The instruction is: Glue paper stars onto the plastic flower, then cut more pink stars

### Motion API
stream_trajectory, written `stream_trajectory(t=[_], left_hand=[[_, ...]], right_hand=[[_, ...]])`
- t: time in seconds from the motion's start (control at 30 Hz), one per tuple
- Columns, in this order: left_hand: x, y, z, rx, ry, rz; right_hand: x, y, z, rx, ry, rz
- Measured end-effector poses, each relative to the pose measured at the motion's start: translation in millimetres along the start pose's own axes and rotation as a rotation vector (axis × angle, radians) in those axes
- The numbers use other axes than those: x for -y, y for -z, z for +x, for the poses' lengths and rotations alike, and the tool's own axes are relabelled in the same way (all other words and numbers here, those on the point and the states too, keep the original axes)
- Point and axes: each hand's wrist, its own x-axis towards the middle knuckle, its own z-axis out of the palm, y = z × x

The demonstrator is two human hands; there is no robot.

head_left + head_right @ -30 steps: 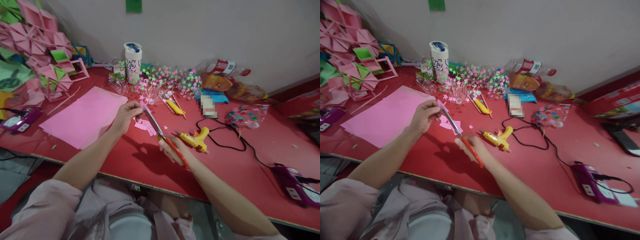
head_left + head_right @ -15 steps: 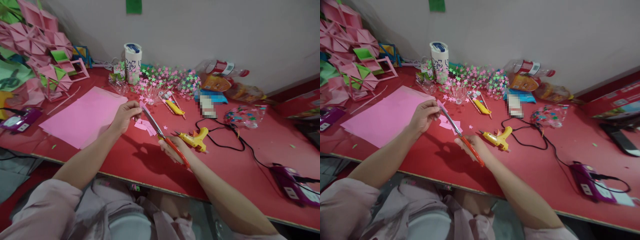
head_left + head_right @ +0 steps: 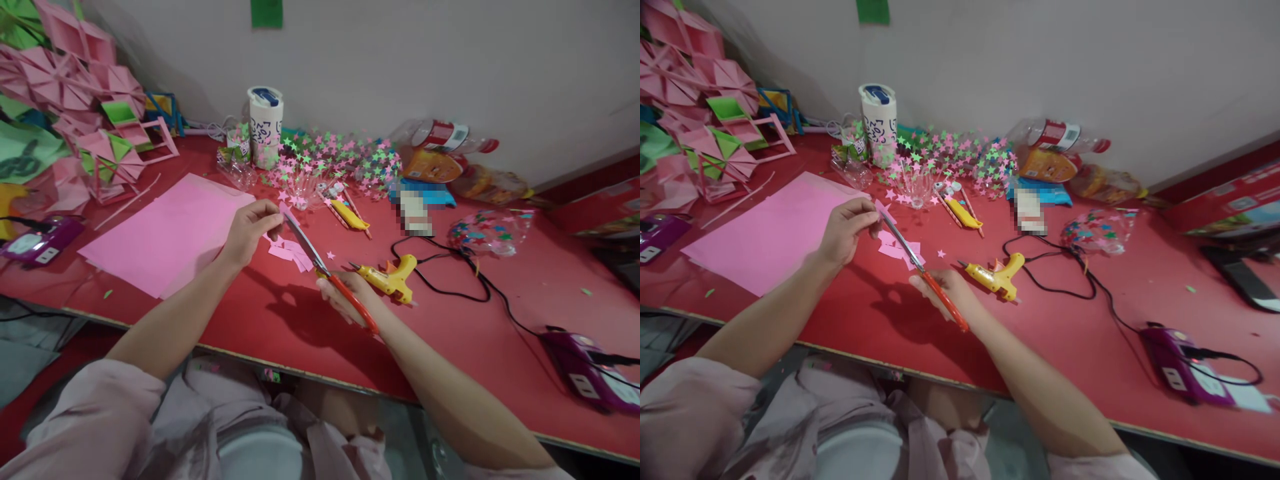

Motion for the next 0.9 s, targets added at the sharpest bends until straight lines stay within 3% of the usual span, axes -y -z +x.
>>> stream_trajectory(t=[0.27,0.9], left_hand=[[2.4,-5.4,-3.9,-0.019,-0.027,-0.013],[11.0,-25.1,-20.2,-0.132,-0.015,-0.109]], right_hand=[[0.2,-2.4,-1.2,0.018,-0.035,0.011],[0.6,-12.0,-4.8,-0.006,0.043,-0.026]])
